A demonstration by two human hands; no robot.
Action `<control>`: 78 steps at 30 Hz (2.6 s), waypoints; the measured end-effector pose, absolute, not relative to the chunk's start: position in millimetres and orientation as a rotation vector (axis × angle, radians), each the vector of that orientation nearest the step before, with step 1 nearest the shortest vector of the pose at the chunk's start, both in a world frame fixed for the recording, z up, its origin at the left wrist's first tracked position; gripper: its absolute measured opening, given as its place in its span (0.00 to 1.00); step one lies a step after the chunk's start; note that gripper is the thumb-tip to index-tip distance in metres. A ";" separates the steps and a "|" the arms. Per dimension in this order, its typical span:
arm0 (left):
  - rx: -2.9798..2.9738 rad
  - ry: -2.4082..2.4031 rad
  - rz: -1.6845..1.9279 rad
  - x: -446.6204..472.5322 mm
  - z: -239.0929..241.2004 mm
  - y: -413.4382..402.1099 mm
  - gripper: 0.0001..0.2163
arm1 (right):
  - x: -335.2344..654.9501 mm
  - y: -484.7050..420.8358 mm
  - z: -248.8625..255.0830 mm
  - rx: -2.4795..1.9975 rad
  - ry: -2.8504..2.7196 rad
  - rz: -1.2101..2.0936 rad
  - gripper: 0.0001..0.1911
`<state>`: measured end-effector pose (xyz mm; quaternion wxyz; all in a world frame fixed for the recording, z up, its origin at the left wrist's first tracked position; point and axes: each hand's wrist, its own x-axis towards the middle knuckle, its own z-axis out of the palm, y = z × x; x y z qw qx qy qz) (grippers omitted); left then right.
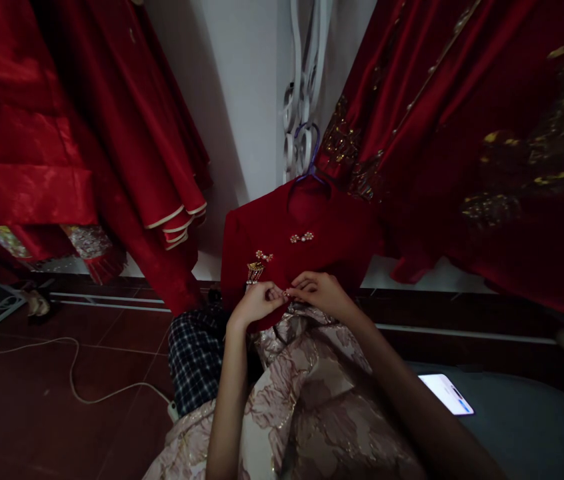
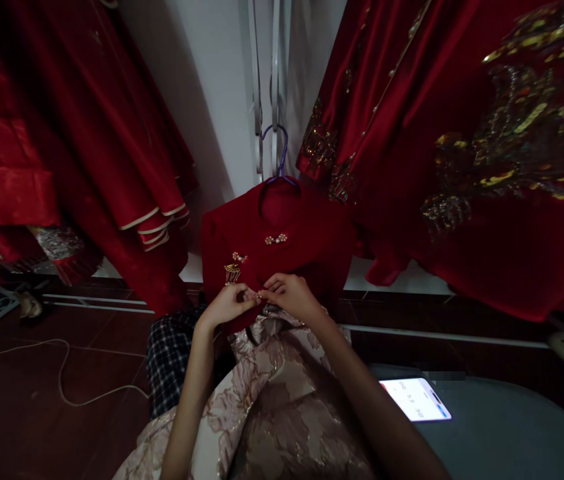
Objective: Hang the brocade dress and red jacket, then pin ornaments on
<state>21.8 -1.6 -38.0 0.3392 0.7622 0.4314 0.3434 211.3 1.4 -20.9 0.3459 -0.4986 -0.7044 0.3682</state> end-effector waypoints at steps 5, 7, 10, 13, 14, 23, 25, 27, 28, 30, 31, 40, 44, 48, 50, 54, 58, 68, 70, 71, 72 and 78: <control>2.016 1.092 0.897 25.3 -30.6 -7.1 0.06 | 210.8 -4.0 -11.1 -1.316 -1.893 0.820 0.10; 2.014 1.085 0.916 26.8 -29.6 -7.2 0.08 | 210.4 -6.0 -8.2 -1.323 -1.905 0.786 0.09; 1.997 1.081 0.954 27.9 -30.0 -6.3 0.10 | 209.7 -6.8 -7.9 -1.334 -1.904 0.751 0.09; 1.991 1.054 0.973 27.6 -32.9 -4.9 0.10 | 209.6 -4.8 -11.0 -1.349 -1.891 0.732 0.11; 1.992 1.047 0.967 27.3 -34.5 -4.2 0.10 | 210.0 -3.7 -12.3 -1.359 -1.886 0.720 0.11; 1.978 0.985 0.937 31.3 -48.2 3.1 0.10 | 218.5 6.7 -20.8 -1.357 -1.881 0.759 0.12; 2.008 0.976 0.936 33.1 -48.5 3.3 0.10 | 219.5 7.2 -21.9 -1.339 -1.907 0.751 0.12; 2.034 0.988 0.936 33.7 -49.2 3.9 0.10 | 220.2 7.0 -22.8 -1.304 -1.921 0.770 0.12; 2.044 1.020 0.943 33.1 -49.9 4.6 0.09 | 220.9 6.9 -23.0 -1.285 -1.917 0.814 0.12; 2.052 1.153 0.961 28.9 -52.4 6.5 0.08 | 224.0 6.7 -21.7 -1.266 -1.869 0.953 0.13; 2.049 1.243 0.962 25.1 -54.0 7.6 0.09 | 226.7 6.6 -20.0 -1.272 -1.826 1.021 0.14; 2.002 1.311 0.947 -7.6 -41.0 -3.9 0.16 | 255.9 0.9 16.3 -1.266 -1.606 0.920 0.22; 1.985 1.124 0.901 4.7 -30.0 -8.4 0.15 | 248.5 -11.1 30.4 -1.218 -1.658 0.916 0.21; 1.915 1.125 0.916 15.4 -34.1 -3.7 0.13 | 241.7 -18.4 36.7 -1.196 -1.733 0.948 0.19; 1.888 1.109 0.926 18.4 -38.7 -1.0 0.14 | 240.1 -16.8 31.8 -1.204 -1.807 0.965 0.18; 1.847 1.080 0.944 22.4 -44.5 2.0 0.13 | 234.9 -6.1 5.1 -1.208 -1.949 0.996 0.18; 1.824 1.053 0.952 22.8 -44.8 2.9 0.13 | 228.1 4.0 -22.1 -1.237 -1.956 0.986 0.24; 1.753 1.051 1.086 26.9 -48.9 7.3 0.16 | 225.0 9.2 -27.9 -1.207 -1.976 1.037 0.20; 1.756 1.008 1.101 27.8 -50.9 8.8 0.15 | 224.3 9.0 -27.4 -1.193 -1.965 1.049 0.19; 1.756 0.986 1.108 27.9 -51.8 9.3 0.15 | 223.8 8.9 -27.4 -1.185 -1.961 1.052 0.18; 1.753 0.968 1.116 28.0 -52.6 9.7 0.14 | 223.3 8.8 -27.5 -1.180 -1.957 1.051 0.18; 1.650 0.937 1.130 28.3 -53.0 7.7 0.15 | 222.6 9.8 -28.0 -1.169 -1.953 1.053 0.16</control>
